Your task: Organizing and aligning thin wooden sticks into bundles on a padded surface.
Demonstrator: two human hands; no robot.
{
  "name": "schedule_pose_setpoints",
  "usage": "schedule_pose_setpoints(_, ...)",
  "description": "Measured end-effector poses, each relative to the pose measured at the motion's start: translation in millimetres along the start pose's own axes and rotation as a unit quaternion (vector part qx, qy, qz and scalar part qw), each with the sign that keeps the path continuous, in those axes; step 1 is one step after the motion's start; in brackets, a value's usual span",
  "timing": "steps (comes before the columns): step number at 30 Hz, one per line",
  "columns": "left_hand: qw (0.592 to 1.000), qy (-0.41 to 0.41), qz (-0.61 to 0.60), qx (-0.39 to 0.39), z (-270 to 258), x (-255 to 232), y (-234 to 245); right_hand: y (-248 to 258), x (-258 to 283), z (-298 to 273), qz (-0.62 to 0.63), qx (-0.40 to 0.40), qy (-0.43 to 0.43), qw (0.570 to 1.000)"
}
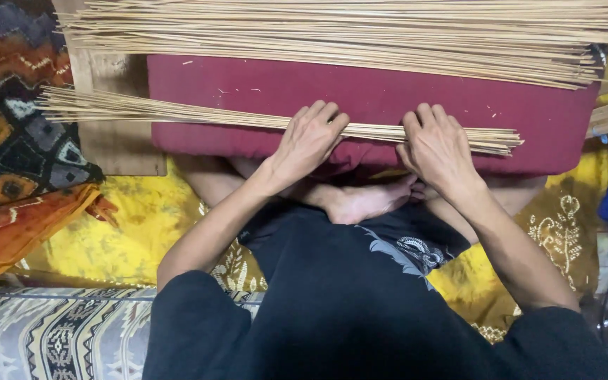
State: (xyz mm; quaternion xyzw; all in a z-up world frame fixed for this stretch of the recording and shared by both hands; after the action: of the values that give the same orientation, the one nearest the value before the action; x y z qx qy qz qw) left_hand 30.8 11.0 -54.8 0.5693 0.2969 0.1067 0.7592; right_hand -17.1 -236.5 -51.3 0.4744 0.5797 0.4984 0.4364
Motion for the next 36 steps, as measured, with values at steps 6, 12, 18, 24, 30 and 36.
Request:
schedule_pose_setpoints(6,1.0,0.003,0.023,0.012,-1.6,-2.6,7.8,-1.1,-1.9,-1.8,-0.012,-0.003,-0.005,1.0)
schedule_pose_setpoints(12,0.996,-0.017,0.068,0.057,23.5,-13.3,0.6,12.9,-0.5,7.9,0.105,0.093,-0.032,0.99)
schedule_pose_setpoints(18,0.991,0.052,-0.002,0.127,-1.4,22.0,5.0,20.5,-29.5,-15.7,-0.023,-0.049,-0.017,0.998)
schedule_pose_setpoints(24,0.997,0.009,0.017,0.077,26.3,-36.1,13.0,36.4,-11.7,-9.6,0.058,0.12,-0.057,0.989)
schedule_pose_setpoints(30,0.993,0.041,0.009,0.109,17.6,-17.4,13.6,75.8,-40.3,-32.2,0.465,-0.04,0.046,0.883)
schedule_pose_setpoints(36,0.994,0.01,0.102,-0.023,34.2,-44.0,15.4,42.8,-6.7,-32.7,0.777,-0.089,-0.041,0.622)
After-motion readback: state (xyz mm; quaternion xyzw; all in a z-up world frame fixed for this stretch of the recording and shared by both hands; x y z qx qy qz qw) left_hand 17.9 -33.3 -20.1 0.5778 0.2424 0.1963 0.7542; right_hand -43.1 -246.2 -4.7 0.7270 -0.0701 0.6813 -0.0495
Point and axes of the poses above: each hand's wrist, its own z-axis towards the middle knuckle, its own y-axis out of the back of the hand, x = y × z, the point moved 2 cm from there along z, towards the middle knuckle, and after that the axes turned 11 degrees about -y, right-handed, at the moved point
